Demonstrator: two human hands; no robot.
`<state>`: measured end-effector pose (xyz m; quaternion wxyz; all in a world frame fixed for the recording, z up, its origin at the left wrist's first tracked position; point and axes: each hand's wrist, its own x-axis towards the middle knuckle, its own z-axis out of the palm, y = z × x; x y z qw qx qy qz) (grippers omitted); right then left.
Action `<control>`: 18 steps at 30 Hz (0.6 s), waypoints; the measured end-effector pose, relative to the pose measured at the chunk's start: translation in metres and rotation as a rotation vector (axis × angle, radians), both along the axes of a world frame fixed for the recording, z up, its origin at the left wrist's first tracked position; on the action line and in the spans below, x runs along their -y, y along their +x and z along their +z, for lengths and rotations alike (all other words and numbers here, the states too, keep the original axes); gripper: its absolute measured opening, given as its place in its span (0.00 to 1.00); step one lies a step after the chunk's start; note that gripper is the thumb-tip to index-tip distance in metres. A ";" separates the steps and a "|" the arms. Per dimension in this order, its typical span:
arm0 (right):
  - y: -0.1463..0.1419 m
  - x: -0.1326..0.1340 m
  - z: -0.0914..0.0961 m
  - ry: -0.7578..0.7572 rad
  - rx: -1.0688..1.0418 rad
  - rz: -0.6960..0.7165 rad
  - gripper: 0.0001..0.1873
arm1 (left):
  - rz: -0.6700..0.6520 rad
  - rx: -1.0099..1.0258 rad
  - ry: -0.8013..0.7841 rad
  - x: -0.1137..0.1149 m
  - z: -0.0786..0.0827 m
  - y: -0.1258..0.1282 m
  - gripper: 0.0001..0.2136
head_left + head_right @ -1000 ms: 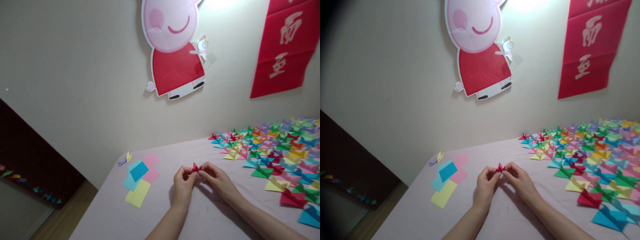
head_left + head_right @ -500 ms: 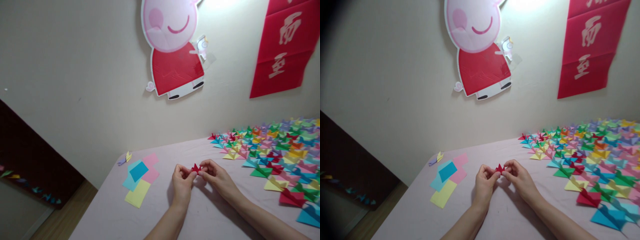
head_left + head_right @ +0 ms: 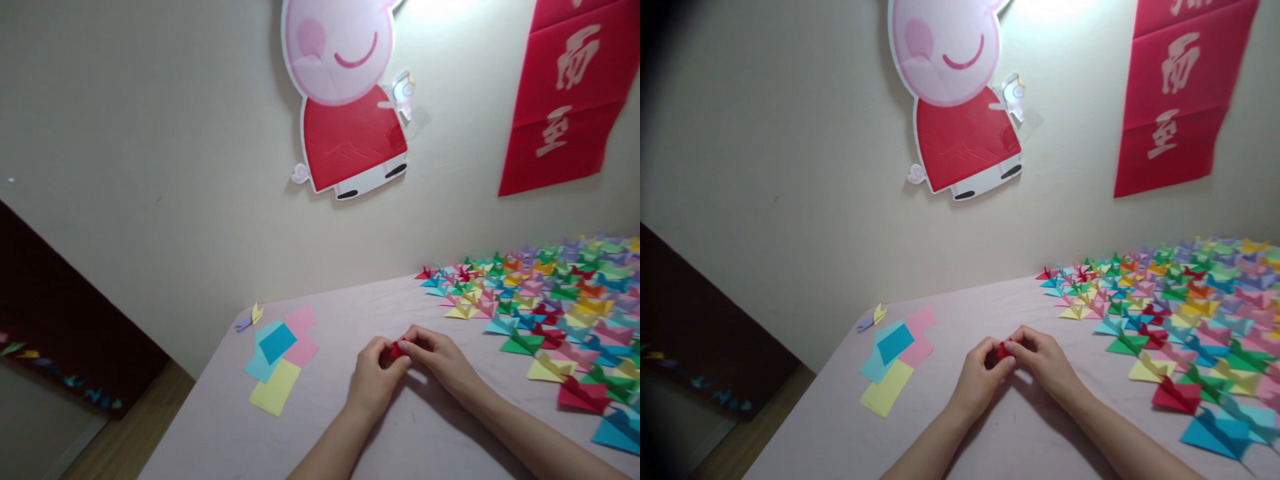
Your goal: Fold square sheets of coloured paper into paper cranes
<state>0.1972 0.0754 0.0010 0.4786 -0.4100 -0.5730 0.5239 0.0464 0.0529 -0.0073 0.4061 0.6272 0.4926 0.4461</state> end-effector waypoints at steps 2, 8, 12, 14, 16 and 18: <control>0.000 0.000 0.001 -0.006 -0.014 0.008 0.18 | -0.018 -0.077 0.026 0.000 0.002 0.000 0.08; 0.001 -0.002 -0.003 0.047 0.027 0.007 0.18 | -0.005 -0.129 0.026 0.000 0.001 0.000 0.09; 0.002 -0.005 -0.008 0.071 0.094 -0.018 0.17 | -0.025 -0.147 0.023 0.001 0.002 0.000 0.08; 0.003 -0.006 -0.008 0.075 0.108 -0.023 0.17 | -0.035 -0.135 0.013 0.001 0.003 0.000 0.07; 0.003 -0.006 -0.006 0.079 0.109 -0.014 0.18 | -0.042 -0.100 0.003 0.001 0.002 0.000 0.08; 0.002 -0.005 -0.004 0.095 0.104 0.003 0.19 | -0.045 -0.033 -0.018 -0.001 0.001 -0.001 0.07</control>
